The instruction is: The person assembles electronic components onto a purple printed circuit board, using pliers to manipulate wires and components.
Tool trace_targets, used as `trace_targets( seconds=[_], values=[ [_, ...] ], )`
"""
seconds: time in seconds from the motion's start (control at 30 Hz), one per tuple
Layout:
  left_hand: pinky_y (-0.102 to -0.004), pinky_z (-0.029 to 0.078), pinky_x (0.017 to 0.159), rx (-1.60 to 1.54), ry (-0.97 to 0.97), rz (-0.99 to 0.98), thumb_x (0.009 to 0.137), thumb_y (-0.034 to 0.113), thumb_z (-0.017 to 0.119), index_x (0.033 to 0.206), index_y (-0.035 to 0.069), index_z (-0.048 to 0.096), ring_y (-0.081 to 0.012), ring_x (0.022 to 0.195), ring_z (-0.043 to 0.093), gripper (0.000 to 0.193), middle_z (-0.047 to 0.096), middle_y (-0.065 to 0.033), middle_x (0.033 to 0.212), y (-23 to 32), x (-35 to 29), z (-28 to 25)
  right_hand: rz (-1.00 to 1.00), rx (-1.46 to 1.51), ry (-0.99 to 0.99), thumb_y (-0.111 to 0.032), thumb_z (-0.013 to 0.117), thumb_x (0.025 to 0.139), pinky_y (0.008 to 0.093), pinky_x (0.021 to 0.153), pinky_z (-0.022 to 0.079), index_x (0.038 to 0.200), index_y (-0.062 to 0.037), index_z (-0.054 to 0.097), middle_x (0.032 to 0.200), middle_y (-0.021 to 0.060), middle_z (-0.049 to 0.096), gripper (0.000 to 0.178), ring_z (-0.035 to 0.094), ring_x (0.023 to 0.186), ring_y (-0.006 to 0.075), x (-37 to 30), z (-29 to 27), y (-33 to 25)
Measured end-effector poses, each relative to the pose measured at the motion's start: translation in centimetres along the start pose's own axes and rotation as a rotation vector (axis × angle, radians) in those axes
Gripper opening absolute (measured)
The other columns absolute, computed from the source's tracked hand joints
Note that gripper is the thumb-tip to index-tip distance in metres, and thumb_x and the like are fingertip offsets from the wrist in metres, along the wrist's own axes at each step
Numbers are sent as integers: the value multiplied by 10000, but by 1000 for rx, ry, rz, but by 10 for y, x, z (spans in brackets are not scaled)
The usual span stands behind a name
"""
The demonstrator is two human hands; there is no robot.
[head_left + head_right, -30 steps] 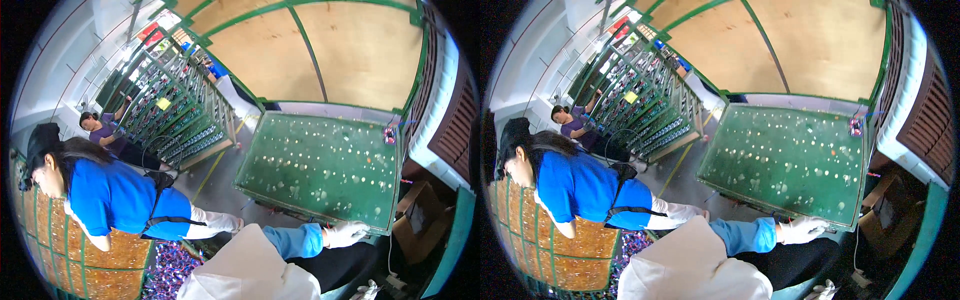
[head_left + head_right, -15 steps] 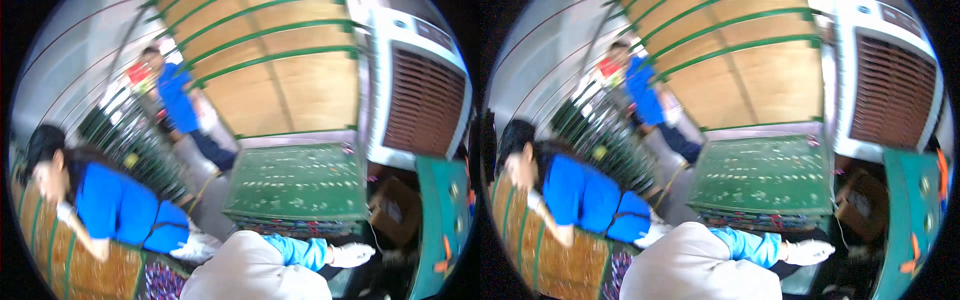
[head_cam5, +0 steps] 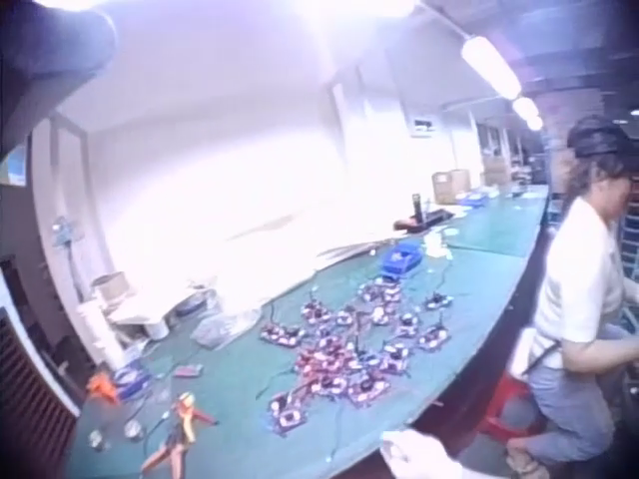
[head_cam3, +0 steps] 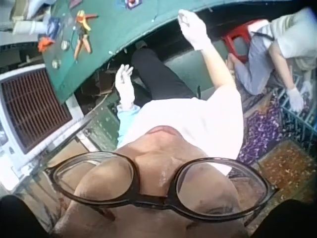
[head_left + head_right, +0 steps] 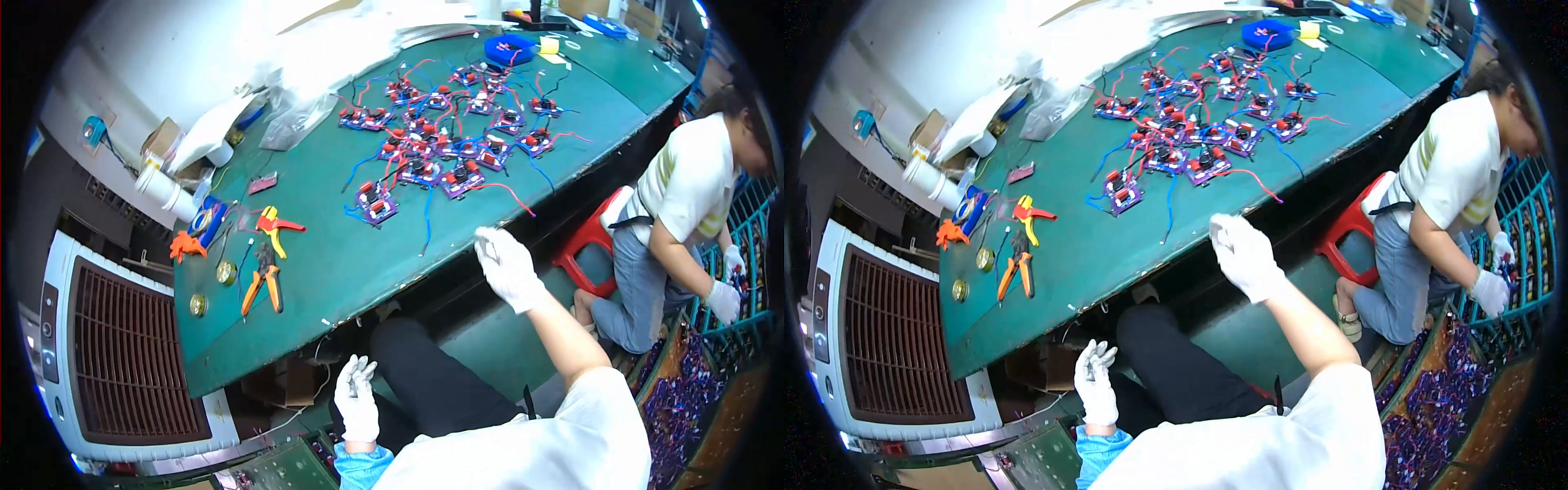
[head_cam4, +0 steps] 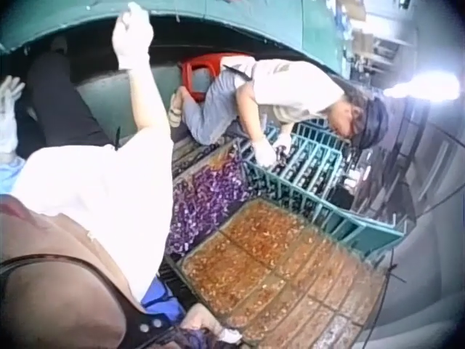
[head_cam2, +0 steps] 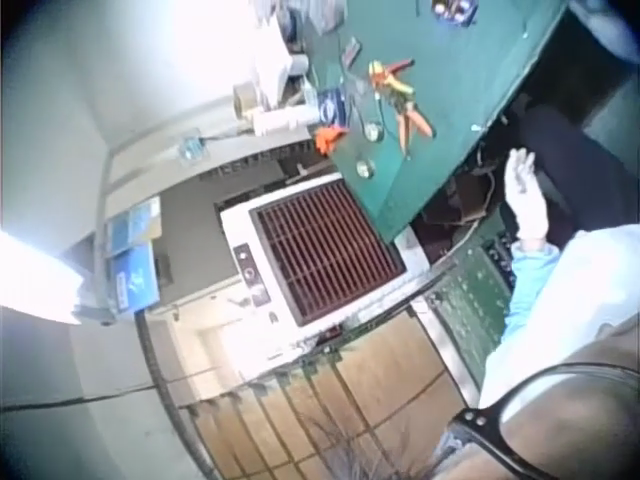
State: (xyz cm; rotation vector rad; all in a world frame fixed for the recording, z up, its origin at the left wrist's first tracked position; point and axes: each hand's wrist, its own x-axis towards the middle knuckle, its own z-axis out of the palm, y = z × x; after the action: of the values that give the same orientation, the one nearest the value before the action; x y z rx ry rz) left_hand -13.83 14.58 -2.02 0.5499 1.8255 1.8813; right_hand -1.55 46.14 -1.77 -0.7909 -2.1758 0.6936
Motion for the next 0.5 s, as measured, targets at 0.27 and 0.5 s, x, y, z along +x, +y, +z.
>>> trace_targets(
  seconds=[0.27,0.5],
  values=[
    [-363,441,936,35,-125,-48,932,67,452,1237,-24,457,-255,1040,572,318,555,-175,1156,-14,0,1,-319,-36,-198,-205,518,818,401,755,505,1087,-138,566,1147,128,527,282,590,908,300,72,86,-54],
    [-381,453,931,91,-139,17,925,42,438,1198,-73,467,-258,1045,566,298,551,-191,1148,-13,-8,-14,-230,-317,-146,-387,517,843,447,731,506,1141,-170,534,1096,163,547,370,583,886,398,135,205,-65]
  ],
)
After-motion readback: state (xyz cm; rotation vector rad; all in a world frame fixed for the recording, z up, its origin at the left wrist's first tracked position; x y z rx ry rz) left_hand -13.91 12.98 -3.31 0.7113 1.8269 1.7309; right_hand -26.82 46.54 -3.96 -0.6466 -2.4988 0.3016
